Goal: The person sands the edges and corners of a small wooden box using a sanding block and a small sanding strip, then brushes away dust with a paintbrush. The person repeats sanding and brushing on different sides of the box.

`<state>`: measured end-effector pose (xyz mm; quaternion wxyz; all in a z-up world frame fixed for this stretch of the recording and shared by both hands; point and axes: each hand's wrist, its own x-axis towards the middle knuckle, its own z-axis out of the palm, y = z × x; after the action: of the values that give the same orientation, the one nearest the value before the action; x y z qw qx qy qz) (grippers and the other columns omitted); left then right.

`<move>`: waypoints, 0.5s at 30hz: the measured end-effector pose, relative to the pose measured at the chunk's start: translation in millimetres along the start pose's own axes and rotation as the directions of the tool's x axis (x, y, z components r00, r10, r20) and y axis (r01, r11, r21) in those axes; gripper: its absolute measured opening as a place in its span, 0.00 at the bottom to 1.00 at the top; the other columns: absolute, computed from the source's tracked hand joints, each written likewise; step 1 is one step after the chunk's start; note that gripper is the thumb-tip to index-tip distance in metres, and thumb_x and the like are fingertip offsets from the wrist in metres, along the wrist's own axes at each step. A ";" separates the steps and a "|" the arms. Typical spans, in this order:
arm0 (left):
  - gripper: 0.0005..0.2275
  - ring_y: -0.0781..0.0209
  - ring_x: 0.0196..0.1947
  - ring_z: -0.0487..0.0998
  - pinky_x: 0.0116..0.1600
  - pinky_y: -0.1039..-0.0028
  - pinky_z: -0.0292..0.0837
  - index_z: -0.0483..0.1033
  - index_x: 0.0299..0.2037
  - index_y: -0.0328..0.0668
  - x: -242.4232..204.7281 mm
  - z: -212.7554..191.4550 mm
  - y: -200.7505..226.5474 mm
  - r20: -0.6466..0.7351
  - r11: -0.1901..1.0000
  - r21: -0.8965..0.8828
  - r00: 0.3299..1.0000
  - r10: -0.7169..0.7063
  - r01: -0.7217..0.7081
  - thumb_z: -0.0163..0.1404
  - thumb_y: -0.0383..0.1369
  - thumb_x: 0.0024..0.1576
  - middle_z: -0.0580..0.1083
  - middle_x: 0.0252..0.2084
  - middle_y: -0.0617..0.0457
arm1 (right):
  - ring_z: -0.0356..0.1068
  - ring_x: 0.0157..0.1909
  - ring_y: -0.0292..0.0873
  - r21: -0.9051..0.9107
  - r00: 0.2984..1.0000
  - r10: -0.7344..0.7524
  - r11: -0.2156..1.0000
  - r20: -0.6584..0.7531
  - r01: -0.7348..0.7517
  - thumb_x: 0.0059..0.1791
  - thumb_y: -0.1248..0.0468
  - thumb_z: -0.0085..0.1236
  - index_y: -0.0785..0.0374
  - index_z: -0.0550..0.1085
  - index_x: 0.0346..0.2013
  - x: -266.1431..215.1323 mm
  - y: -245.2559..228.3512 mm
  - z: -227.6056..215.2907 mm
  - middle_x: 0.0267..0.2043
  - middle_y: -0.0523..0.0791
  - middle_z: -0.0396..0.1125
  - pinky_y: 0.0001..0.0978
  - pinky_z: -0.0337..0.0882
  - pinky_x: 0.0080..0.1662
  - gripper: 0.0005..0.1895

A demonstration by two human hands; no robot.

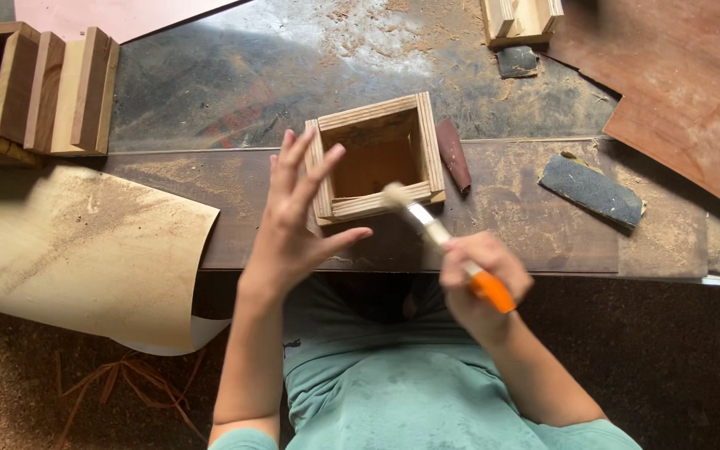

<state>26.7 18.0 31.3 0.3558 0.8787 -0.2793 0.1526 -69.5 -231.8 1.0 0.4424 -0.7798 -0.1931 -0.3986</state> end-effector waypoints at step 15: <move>0.17 0.52 0.55 0.75 0.64 0.60 0.66 0.74 0.61 0.39 2.1 82.1 64.3 -0.192 0.981 0.191 0.980 0.052 -0.015 0.56 0.33 0.63 0.75 0.53 0.50 | 0.65 0.58 0.51 -0.722 0.832 0.511 0.658 0.218 -0.215 0.48 0.59 0.65 0.61 0.76 0.61 5.9 53.3 -33.8 0.60 0.51 0.60 0.49 0.67 0.56 0.26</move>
<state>-4.5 -79.2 9.5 0.2939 0.8843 -0.2420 0.2703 -46.3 -289.0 -13.0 0.1539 -0.9722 0.0402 -0.1719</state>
